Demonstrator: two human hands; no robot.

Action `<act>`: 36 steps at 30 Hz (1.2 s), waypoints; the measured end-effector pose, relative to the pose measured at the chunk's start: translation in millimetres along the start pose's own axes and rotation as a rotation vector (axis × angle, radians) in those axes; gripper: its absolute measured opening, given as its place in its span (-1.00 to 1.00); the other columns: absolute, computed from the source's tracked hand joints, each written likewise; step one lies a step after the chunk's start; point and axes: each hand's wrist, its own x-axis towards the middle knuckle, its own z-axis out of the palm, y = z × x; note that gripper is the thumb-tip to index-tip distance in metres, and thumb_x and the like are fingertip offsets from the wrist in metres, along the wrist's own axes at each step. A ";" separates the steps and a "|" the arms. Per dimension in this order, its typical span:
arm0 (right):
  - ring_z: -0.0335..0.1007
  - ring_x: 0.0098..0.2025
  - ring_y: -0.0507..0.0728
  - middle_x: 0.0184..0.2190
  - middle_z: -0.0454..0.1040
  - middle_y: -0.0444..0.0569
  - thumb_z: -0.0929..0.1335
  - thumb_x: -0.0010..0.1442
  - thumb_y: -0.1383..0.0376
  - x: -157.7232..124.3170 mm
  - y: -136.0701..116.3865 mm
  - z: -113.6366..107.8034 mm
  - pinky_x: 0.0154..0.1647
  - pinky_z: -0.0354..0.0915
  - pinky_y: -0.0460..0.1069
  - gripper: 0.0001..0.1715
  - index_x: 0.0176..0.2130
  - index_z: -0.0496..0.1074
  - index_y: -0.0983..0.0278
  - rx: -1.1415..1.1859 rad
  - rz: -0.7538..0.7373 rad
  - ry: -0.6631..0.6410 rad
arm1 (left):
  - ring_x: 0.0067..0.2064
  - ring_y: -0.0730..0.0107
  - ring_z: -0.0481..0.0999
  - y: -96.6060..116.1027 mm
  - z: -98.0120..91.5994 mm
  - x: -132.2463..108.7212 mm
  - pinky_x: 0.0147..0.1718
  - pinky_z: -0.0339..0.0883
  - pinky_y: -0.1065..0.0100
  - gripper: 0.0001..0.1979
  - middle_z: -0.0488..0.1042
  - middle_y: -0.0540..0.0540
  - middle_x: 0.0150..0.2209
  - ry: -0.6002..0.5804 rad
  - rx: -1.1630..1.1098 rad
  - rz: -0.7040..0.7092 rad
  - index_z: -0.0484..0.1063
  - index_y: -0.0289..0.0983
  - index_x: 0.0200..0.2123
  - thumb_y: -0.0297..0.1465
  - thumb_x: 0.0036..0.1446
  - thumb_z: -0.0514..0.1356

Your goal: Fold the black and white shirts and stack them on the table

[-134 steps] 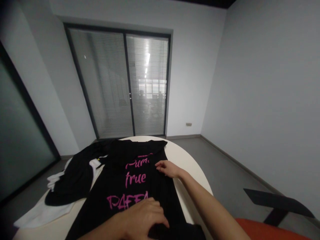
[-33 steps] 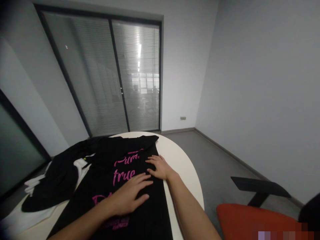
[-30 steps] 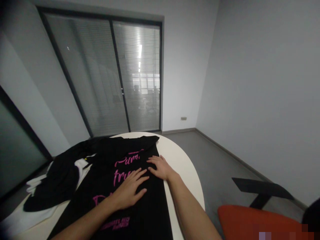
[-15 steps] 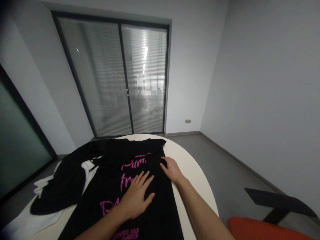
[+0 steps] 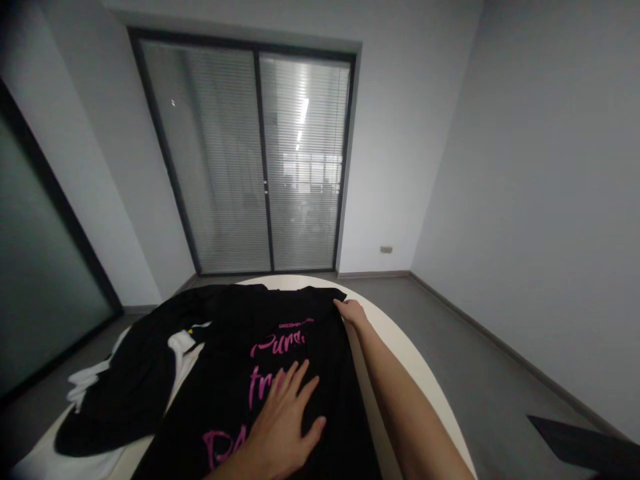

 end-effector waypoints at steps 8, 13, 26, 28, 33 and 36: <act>0.54 -0.22 0.24 -0.30 0.59 0.17 0.30 0.19 0.12 35.7 -28.8 8.1 -0.29 0.30 -0.04 -0.64 -0.31 0.55 0.33 0.023 0.060 0.103 | 0.45 -0.08 -0.19 -10.7 6.3 6.8 0.38 -0.26 -0.17 -0.28 -0.17 -0.04 0.46 -0.047 -0.044 0.018 0.15 -0.12 0.37 -0.13 0.17 0.16; 0.51 -0.16 0.19 -0.19 0.59 0.13 0.27 0.27 0.09 52.8 -54.2 15.5 -0.19 0.32 -0.04 -0.59 -0.11 0.50 0.33 0.053 -0.060 0.119 | 0.44 -0.16 -0.15 -16.4 11.8 10.4 0.35 -0.19 -0.24 -0.20 -0.20 -0.05 0.46 -0.025 -0.030 0.068 0.09 -0.13 0.40 -0.23 0.09 0.22; 0.31 0.18 0.31 0.16 0.40 0.22 0.35 0.27 0.23 23.6 -43.7 48.5 0.22 0.16 0.13 -0.38 0.28 0.31 0.27 -0.172 -0.309 -0.011 | 0.46 -0.06 -0.22 -12.8 10.5 9.7 0.38 -0.26 -0.17 -0.26 -0.16 -0.04 0.45 -0.050 -0.074 -0.015 0.08 -0.12 0.40 -0.26 0.15 0.16; 0.29 0.18 0.32 0.13 0.41 0.21 0.34 0.28 0.20 18.4 -47.1 53.8 0.18 0.19 0.13 -0.48 0.20 0.40 0.25 -0.205 -0.301 0.015 | 0.46 -0.03 -0.23 -11.6 7.3 10.4 0.39 -0.31 -0.12 -0.27 -0.13 -0.01 0.45 -0.083 -0.091 -0.031 0.07 -0.18 0.40 -0.25 0.17 0.13; 0.32 0.10 0.26 0.00 0.48 0.17 0.26 0.35 0.27 9.4 -59.1 61.4 0.05 0.25 0.06 -0.67 0.03 0.46 0.29 -0.221 -0.290 0.095 | 0.47 0.04 -0.26 -4.8 -0.6 13.1 0.41 -0.38 -0.04 -0.24 -0.17 0.02 0.46 -0.129 -0.116 -0.070 -0.01 -0.27 0.42 -0.24 0.19 0.07; 0.34 0.10 0.21 0.04 0.46 0.18 0.14 0.42 0.26 10.2 -65.6 61.2 0.07 0.23 0.04 -0.58 0.09 0.41 0.32 -0.185 -0.307 0.136 | 0.47 0.06 -0.26 0.9 -4.9 14.5 0.41 -0.34 -0.02 -0.21 -0.25 -0.01 0.46 -0.142 -0.089 -0.125 -0.08 -0.32 0.43 -0.27 0.18 0.05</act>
